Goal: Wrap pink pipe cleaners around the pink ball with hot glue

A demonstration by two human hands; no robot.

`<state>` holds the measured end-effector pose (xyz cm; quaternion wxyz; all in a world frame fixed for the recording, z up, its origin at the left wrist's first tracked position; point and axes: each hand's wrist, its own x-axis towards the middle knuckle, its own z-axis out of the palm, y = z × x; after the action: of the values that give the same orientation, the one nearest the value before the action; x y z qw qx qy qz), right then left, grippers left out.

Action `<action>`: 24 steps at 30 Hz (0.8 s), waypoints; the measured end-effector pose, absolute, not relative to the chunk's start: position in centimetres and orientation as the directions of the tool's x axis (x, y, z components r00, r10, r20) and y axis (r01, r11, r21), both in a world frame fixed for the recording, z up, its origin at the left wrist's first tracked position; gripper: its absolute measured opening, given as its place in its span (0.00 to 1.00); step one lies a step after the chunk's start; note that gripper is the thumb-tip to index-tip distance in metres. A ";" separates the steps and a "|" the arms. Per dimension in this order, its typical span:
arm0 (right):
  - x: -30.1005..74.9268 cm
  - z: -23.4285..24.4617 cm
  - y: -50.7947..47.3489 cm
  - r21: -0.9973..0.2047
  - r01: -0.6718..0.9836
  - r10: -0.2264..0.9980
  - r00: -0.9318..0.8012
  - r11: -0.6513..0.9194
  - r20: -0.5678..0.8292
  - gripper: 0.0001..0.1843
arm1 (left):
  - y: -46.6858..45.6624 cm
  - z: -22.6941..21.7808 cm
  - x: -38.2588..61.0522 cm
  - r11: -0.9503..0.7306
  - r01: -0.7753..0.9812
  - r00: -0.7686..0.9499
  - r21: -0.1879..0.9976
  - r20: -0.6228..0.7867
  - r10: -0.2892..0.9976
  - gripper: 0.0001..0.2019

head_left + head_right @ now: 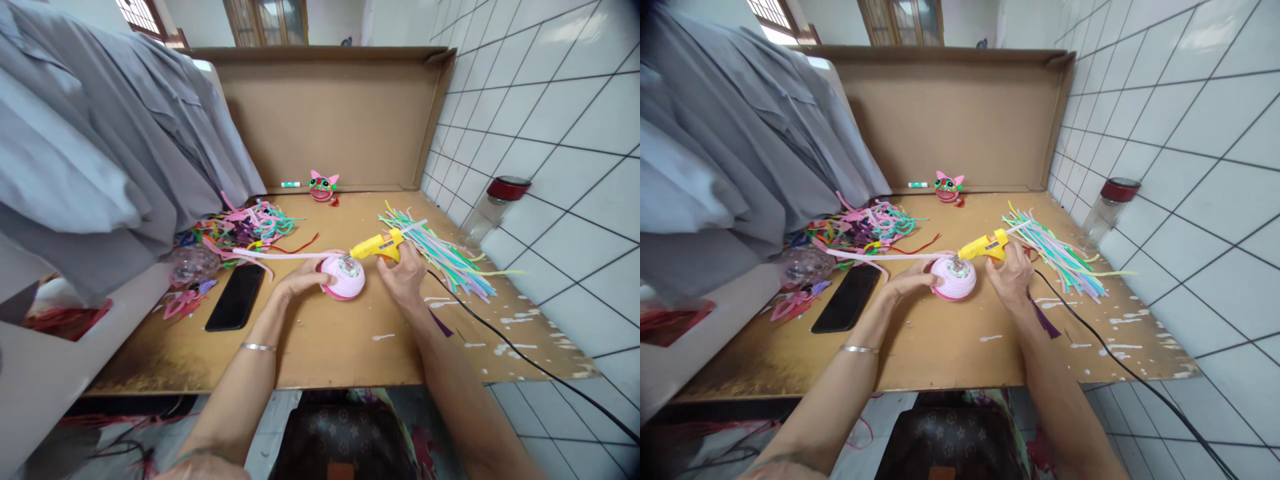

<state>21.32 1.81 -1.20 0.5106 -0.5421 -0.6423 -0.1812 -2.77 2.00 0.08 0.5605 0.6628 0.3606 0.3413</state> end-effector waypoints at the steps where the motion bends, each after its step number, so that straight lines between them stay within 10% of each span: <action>1: 21.3 -1.2 1.9 -0.314 0.881 0.494 0.108 0.355 0.863 0.06 | 2.1 0.0 -2.8 -0.114 0.094 0.503 0.989 0.051 0.863 0.38; 24: 21.3 -1.6 2.0 -0.263 0.874 0.461 0.051 0.408 0.886 0.06 | 2.1 0.2 -2.7 -0.136 0.119 0.519 0.984 0.055 0.853 0.40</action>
<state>21.31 1.99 -1.61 0.5190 -0.5061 -0.6594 -0.1992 -2.73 2.05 0.22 0.5504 0.6759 0.3593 0.3334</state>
